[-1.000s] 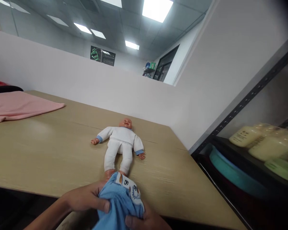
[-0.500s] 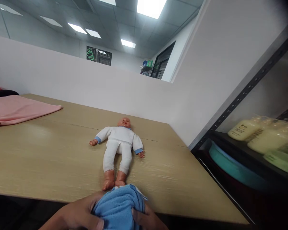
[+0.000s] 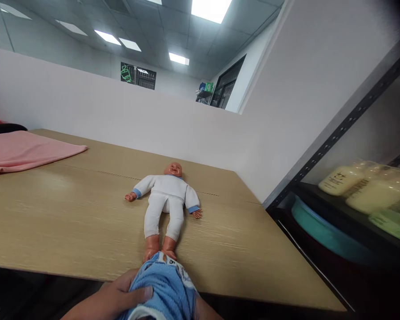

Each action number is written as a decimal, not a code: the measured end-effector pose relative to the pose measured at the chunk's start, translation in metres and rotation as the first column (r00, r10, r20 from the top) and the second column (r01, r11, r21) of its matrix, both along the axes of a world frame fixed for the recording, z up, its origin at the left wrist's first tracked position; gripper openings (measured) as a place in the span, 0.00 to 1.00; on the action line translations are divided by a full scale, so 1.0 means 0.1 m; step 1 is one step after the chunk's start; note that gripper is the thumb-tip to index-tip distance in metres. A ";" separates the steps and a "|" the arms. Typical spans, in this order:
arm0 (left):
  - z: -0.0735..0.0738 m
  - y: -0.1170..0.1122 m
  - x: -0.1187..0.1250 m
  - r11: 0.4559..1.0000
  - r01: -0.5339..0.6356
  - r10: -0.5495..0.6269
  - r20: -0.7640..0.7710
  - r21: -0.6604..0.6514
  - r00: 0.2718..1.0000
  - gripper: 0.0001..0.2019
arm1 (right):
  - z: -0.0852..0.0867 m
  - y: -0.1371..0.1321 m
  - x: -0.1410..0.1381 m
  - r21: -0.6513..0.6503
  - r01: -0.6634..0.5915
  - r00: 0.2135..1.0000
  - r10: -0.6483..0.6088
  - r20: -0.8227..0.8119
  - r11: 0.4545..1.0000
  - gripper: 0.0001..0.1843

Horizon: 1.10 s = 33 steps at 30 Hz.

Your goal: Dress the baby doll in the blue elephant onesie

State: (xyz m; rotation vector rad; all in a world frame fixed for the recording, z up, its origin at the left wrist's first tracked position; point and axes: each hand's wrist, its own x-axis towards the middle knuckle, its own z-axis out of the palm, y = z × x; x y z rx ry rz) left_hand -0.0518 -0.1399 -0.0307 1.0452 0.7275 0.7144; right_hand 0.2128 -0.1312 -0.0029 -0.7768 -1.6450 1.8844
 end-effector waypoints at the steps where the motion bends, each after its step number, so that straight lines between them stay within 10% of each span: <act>1: 0.00 0.00 0.01 1.000 -0.012 0.012 -0.016 0.003 1.000 0.37 | 0.01 -0.03 0.00 -0.032 0.002 1.000 -0.003 -0.021 0.999 0.54; 8: 0.32 0.01 0.03 0.996 -0.029 0.038 -0.105 0.088 0.994 0.39 | 0.17 -0.02 -0.09 -0.255 0.008 0.982 -0.055 -0.181 0.967 0.57; 12: 0.47 0.05 0.05 0.962 -0.010 0.035 -0.085 0.274 0.996 0.43 | 0.27 0.11 -0.13 0.013 0.170 0.985 -0.171 0.033 0.985 0.38; 16: 0.38 0.11 0.10 0.893 -0.174 0.302 -0.265 0.415 0.916 0.44 | 0.29 0.24 -0.11 0.491 0.403 0.771 -0.575 0.273 0.773 0.25; 20: 0.42 0.17 0.11 0.795 -0.229 0.493 -0.379 0.562 0.783 0.25 | 0.43 0.34 -0.19 0.722 0.278 0.685 -0.658 0.313 0.633 0.16; 26: 0.63 0.29 0.04 0.796 -0.148 0.537 -0.572 0.588 0.619 0.17 | 0.69 0.55 -0.36 0.740 0.102 0.671 -0.595 0.442 0.664 0.08; 33: 0.47 0.37 -0.06 0.860 -0.038 0.454 -0.730 0.509 0.511 0.19 | 0.69 0.75 -0.46 0.665 -0.094 0.705 -0.422 0.570 0.740 0.12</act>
